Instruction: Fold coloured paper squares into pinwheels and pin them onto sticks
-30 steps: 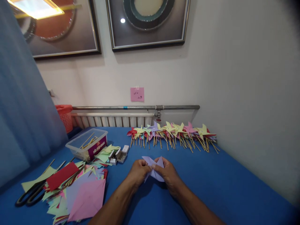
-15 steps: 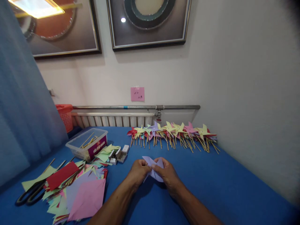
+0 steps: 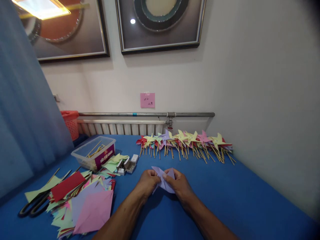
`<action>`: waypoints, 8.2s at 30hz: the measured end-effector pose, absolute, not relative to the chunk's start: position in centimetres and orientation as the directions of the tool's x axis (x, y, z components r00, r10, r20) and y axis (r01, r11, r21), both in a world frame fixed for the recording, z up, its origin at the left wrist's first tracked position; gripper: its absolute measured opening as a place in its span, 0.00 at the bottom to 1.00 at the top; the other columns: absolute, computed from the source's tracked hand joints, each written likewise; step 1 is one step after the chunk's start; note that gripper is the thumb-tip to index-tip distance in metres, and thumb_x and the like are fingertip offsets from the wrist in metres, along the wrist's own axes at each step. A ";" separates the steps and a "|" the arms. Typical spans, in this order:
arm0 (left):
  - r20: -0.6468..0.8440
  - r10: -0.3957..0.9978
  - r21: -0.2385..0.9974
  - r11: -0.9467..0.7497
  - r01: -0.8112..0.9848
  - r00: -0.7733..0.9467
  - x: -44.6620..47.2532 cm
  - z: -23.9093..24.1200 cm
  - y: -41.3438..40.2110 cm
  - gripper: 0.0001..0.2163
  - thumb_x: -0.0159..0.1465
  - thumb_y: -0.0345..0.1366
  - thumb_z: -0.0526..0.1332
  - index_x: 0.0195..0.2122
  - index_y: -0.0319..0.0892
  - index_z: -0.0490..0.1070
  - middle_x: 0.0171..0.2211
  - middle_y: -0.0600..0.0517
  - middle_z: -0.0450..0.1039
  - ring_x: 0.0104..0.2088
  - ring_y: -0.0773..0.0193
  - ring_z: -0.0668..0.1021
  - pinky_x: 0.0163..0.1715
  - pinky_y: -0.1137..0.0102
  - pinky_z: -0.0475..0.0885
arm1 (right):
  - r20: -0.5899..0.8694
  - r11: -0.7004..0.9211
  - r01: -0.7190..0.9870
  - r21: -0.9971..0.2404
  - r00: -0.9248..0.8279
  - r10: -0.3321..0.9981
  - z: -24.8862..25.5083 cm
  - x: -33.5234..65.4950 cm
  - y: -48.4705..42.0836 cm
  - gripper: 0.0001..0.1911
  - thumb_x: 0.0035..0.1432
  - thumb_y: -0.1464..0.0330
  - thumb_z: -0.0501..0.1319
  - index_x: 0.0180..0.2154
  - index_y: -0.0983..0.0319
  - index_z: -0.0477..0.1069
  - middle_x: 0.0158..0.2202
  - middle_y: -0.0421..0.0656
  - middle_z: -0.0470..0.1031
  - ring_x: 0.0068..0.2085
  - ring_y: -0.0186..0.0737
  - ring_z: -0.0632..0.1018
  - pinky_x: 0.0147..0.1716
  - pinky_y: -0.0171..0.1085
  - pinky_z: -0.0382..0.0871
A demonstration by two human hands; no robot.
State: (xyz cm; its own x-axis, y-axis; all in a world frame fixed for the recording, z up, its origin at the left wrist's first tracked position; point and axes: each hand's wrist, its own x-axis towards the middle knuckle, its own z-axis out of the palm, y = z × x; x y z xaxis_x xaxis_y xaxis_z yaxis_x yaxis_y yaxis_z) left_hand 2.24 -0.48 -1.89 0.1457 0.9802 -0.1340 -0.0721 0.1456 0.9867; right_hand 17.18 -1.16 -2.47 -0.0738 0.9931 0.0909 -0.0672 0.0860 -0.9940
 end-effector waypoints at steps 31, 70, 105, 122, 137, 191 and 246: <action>-0.183 0.970 0.973 0.203 -0.110 0.162 2.1 -1.2 -0.8 0.07 0.44 0.35 0.66 0.20 0.40 0.68 0.14 0.55 0.67 0.16 0.71 0.65 0.19 0.73 0.55 | 0.096 0.095 0.050 -0.994 0.008 0.995 -2.3 17.2 -1.1 0.14 0.46 0.58 0.69 0.30 0.59 0.71 0.20 0.35 0.68 0.23 0.35 0.68 0.24 0.34 0.62; -0.169 0.985 0.984 0.171 -0.058 0.024 0.2 -0.4 0.1 0.06 0.46 0.28 0.61 0.18 0.42 0.63 0.14 0.56 0.65 0.15 0.70 0.65 0.19 0.74 0.55 | 0.258 0.311 0.135 -0.941 -0.309 0.916 -0.5 18.6 -2.2 0.13 0.60 0.61 0.61 0.43 0.61 0.77 0.36 0.43 0.78 0.37 0.42 0.75 0.39 0.39 0.67; -0.121 0.975 0.977 0.150 -0.149 0.185 1.1 -0.8 -0.2 0.05 0.43 0.33 0.63 0.17 0.40 0.66 0.13 0.55 0.65 0.14 0.72 0.63 0.18 0.74 0.52 | 0.105 0.077 -0.206 -0.975 -0.126 0.986 -2.9 16.7 -1.0 0.27 0.40 0.50 0.76 0.34 0.61 0.71 0.30 0.42 0.79 0.32 0.43 0.79 0.35 0.40 0.71; -0.157 0.968 0.980 0.178 -0.092 0.197 1.7 -0.6 -0.8 0.09 0.44 0.35 0.67 0.19 0.41 0.66 0.14 0.56 0.65 0.16 0.71 0.63 0.20 0.73 0.53 | 0.039 0.016 -0.213 -0.977 -0.105 0.994 -3.9 16.7 -1.4 0.25 0.44 0.50 0.74 0.34 0.63 0.75 0.26 0.40 0.75 0.27 0.38 0.72 0.31 0.38 0.66; -0.131 0.959 0.978 0.166 -0.124 0.253 1.5 -0.7 -0.8 0.12 0.43 0.40 0.69 0.21 0.39 0.69 0.15 0.54 0.68 0.16 0.72 0.64 0.20 0.73 0.54 | -0.014 -0.039 -0.285 -0.958 -0.088 0.996 -3.8 16.4 -1.3 0.23 0.44 0.52 0.74 0.33 0.63 0.75 0.27 0.41 0.77 0.28 0.39 0.74 0.30 0.37 0.68; -0.108 0.991 0.988 0.115 -0.103 0.074 2.3 -1.8 -0.1 0.14 0.44 0.39 0.70 0.19 0.41 0.65 0.14 0.57 0.65 0.16 0.73 0.63 0.20 0.73 0.55 | 0.061 0.063 -0.062 -0.996 0.037 0.997 -4.3 16.3 -0.6 0.18 0.46 0.59 0.67 0.38 0.64 0.79 0.33 0.46 0.83 0.32 0.46 0.80 0.33 0.38 0.71; 0.062 0.945 0.136 0.311 0.941 -0.322 -9.3 0.4 3.7 0.13 0.64 0.35 0.56 0.41 0.43 0.81 0.45 0.37 0.81 0.46 0.49 0.82 0.41 0.64 0.71 | 0.034 0.038 -0.056 -0.998 0.081 0.996 -4.2 16.6 0.0 0.11 0.45 0.61 0.65 0.31 0.60 0.76 0.28 0.43 0.81 0.36 0.50 0.81 0.33 0.39 0.73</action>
